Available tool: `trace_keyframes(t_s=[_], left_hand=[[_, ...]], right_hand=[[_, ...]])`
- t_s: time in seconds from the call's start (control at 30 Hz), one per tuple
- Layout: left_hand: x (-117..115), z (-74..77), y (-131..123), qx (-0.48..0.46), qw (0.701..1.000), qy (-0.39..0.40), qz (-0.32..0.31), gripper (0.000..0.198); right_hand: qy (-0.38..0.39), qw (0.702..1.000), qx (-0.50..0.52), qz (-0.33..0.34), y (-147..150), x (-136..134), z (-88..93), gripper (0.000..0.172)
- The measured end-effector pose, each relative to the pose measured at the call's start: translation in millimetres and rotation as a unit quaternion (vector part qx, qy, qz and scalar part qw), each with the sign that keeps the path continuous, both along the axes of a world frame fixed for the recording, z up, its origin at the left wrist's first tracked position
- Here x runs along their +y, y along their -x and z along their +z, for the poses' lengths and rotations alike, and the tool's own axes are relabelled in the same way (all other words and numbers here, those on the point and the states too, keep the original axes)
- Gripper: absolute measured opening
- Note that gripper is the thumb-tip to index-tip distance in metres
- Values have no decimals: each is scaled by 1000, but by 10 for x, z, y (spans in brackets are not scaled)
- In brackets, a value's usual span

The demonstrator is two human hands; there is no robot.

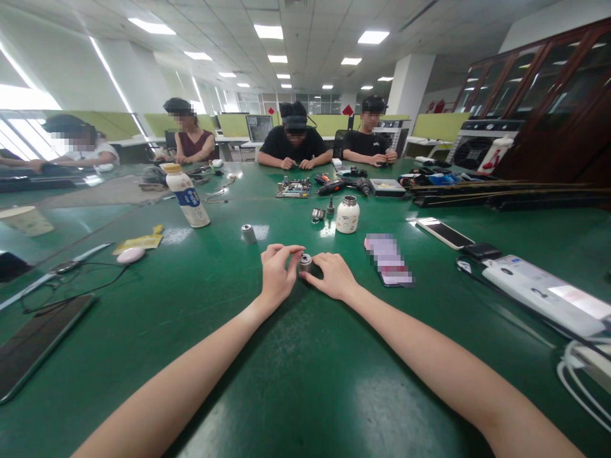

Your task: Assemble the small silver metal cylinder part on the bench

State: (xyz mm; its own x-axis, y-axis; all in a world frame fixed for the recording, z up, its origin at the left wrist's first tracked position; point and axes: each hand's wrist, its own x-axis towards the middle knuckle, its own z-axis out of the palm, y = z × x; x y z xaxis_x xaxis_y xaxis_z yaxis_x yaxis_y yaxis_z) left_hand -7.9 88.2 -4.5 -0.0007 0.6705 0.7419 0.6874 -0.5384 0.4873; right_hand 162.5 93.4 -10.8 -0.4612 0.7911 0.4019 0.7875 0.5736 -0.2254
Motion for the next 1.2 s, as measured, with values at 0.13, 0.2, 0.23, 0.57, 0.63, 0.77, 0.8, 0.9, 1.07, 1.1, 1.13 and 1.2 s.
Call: trace_keyframes(t_s=[0.13,0.2,0.23,0.57,0.63,0.77,0.8,0.9,1.07,1.1,1.13,1.2], left_hand=[[21,-10,15,38,999,1,-29,19],[34,-17,18,43,999,0,-28,19],[39,-18,20,43,999,0,-25,19],[-23,48,-26,5,999,18,-39,17],[-34,51,-45,-13,998,34,-59,18],[-30,34,-61,-110,983,83,-117,22],[-27,29,-59,-143,978,91,-124,23],[-22,24,-42,-204,972,82,-87,19],[-42,31,-44,-163,983,63,-61,20],[-46,32,-55,-149,984,69,-70,23],[-48,32,-68,-138,985,75,-76,25],[-44,31,-93,-130,985,79,-77,24]], right_hand=[[3,1000,2,1,3,-5,8,38],[2,1000,0,0,4,-7,13,37],[1,1000,-2,-1,4,-7,14,37],[3,1000,3,5,0,-2,10,42],[2,1000,3,6,-1,-4,12,42],[1,1000,-3,2,1,-9,18,40],[2,1000,-4,1,2,-10,19,40],[2,1000,-5,-1,5,-15,24,40],[3,1000,-8,-2,5,-14,23,41],[3,1000,-8,-2,4,-13,20,41],[3,1000,-8,0,3,-11,18,41],[2,1000,-8,3,2,-8,14,42]])
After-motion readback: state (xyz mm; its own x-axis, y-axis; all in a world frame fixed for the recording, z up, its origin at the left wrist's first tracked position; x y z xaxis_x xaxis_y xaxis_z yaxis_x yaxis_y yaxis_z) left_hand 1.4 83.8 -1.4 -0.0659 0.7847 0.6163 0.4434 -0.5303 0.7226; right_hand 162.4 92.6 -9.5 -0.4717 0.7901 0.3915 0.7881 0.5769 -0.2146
